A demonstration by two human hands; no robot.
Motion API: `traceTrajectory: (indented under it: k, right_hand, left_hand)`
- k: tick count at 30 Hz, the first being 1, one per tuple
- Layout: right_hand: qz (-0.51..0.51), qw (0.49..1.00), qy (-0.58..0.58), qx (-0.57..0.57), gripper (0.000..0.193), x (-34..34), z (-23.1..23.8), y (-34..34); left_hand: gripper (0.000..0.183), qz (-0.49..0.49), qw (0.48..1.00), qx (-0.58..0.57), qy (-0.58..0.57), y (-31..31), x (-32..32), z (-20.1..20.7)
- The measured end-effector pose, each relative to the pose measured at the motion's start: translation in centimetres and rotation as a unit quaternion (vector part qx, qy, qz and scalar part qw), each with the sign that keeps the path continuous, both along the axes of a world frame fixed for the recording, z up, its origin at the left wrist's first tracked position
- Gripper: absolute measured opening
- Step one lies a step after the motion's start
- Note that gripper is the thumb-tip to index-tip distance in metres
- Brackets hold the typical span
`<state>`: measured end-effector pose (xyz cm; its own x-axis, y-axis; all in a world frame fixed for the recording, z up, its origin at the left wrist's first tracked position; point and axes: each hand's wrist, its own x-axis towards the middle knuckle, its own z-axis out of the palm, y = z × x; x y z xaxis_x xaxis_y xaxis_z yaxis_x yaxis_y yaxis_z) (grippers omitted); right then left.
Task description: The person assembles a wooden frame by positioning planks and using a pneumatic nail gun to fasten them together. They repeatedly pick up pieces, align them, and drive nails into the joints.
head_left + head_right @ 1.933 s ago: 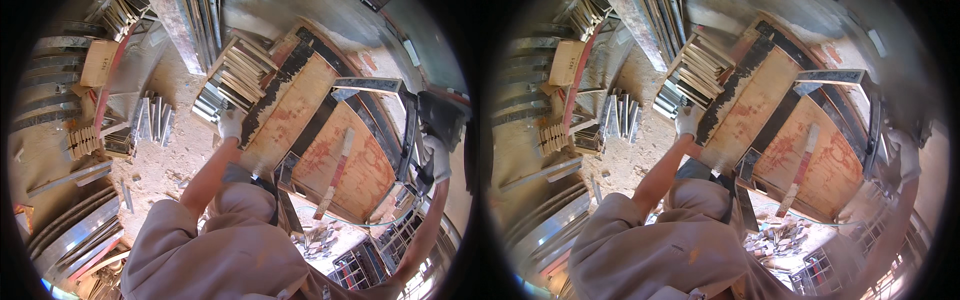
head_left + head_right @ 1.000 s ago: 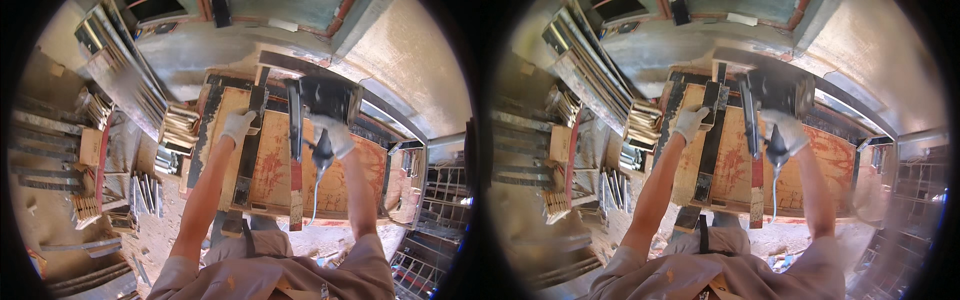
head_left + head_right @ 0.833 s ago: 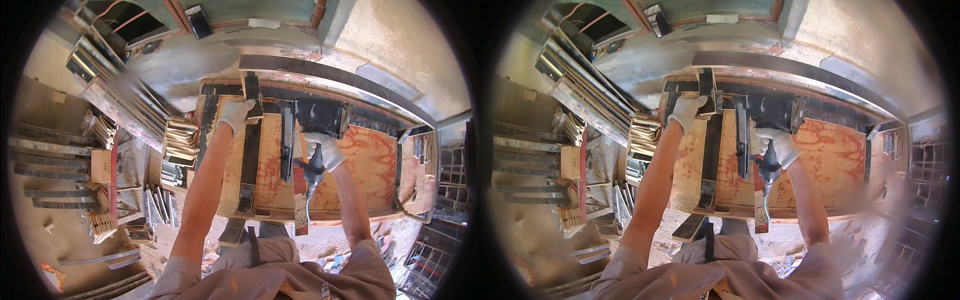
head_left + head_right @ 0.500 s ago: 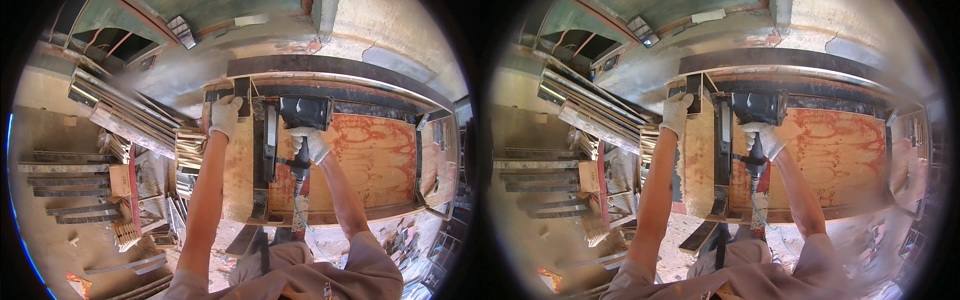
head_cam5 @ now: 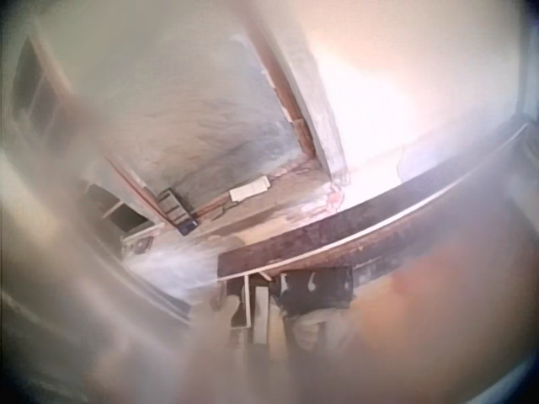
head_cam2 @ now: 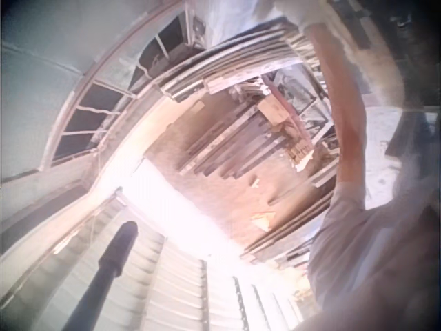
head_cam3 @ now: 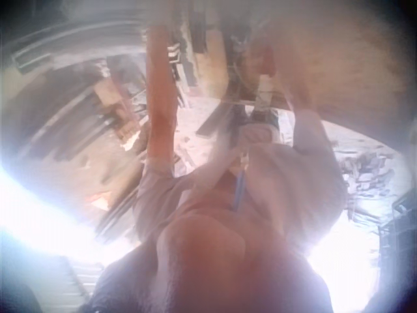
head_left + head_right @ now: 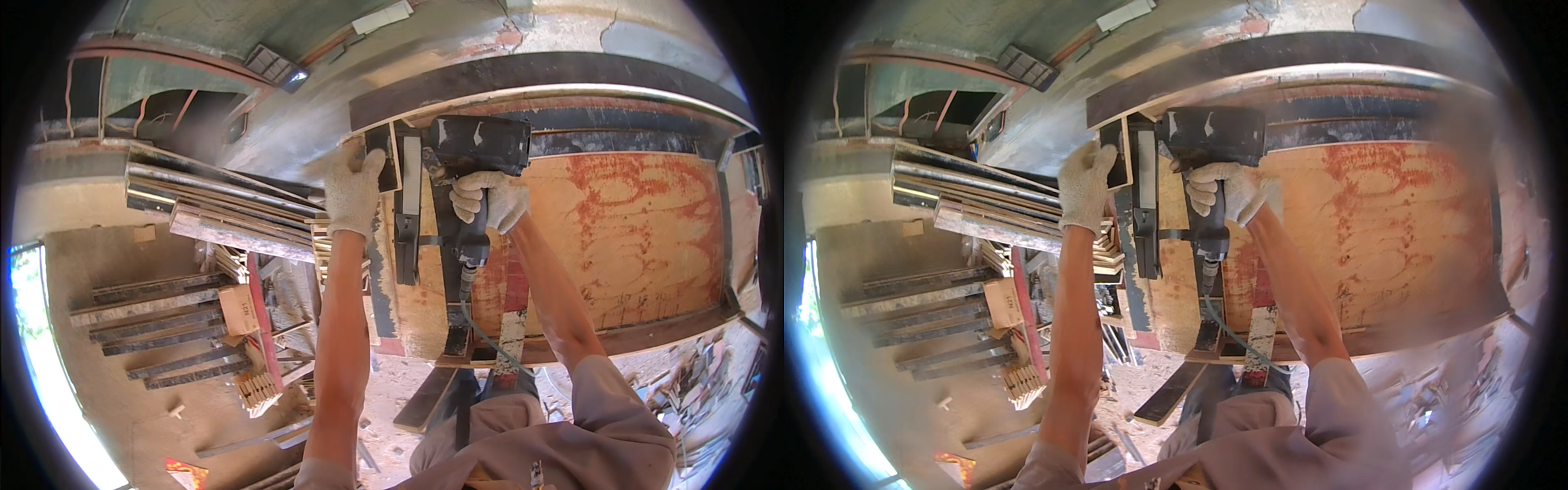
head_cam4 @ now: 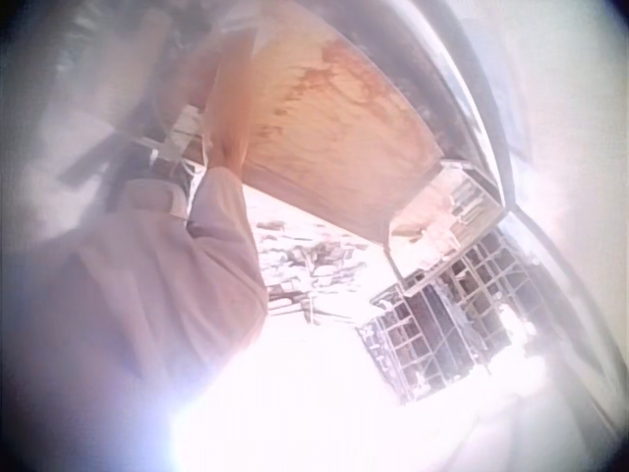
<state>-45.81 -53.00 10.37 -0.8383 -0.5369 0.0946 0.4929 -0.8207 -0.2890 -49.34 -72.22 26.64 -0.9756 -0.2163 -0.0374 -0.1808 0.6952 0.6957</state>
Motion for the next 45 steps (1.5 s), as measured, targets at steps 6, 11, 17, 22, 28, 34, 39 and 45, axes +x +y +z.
traceTrajectory:
  k: [6, 11, 17, 22, 28, 34, 39, 45]
  right_hand:
    - [-0.007, 1.0, -0.001, -0.013, 0.035, -0.4, -0.8, -0.7]
    - [-0.01, 0.999, 0.013, -0.037, 0.032, -0.8, -1.9, -1.3]
    - [0.01, 0.982, -0.03, -0.184, 0.017, -3.0, -5.2, -3.5]
    - [0.057, 0.961, -0.043, -0.268, 0.02, -3.7, -6.2, -5.0]
    - [0.1, 0.927, 0.005, -0.362, 0.036, -4.3, -7.0, -6.0]
    - [0.097, 0.935, -0.008, -0.34, 0.035, -3.9, -8.1, -6.0]
    - [0.12, 0.914, 0.032, -0.385, 0.038, -4.2, -7.8, -5.3]
    - [0.046, 0.965, -0.031, -0.255, 0.043, -0.6, -4.0, -1.3]
  left_hand:
    - [0.074, -0.056, 0.945, -0.306, 0.099, 2.2, -2.0, 0.2]
    - [0.055, -0.046, 0.959, -0.246, 0.131, 2.7, -2.1, -1.0]
    - [0.058, -0.035, 0.958, -0.241, 0.152, 3.1, -2.5, -1.4]
    - [0.059, -0.033, 0.944, -0.281, 0.168, 2.1, -2.7, -2.0]
    - [0.061, -0.035, 0.947, -0.279, 0.154, 2.1, -2.8, -2.0]
    - [0.059, -0.035, 0.954, -0.257, 0.151, 2.8, -2.6, -1.7]
    - [0.061, -0.034, 0.959, -0.249, 0.134, 3.3, -2.7, -1.4]
    - [0.086, 0.03, 0.99, -0.129, 0.04, 0.7, -2.7, -2.0]
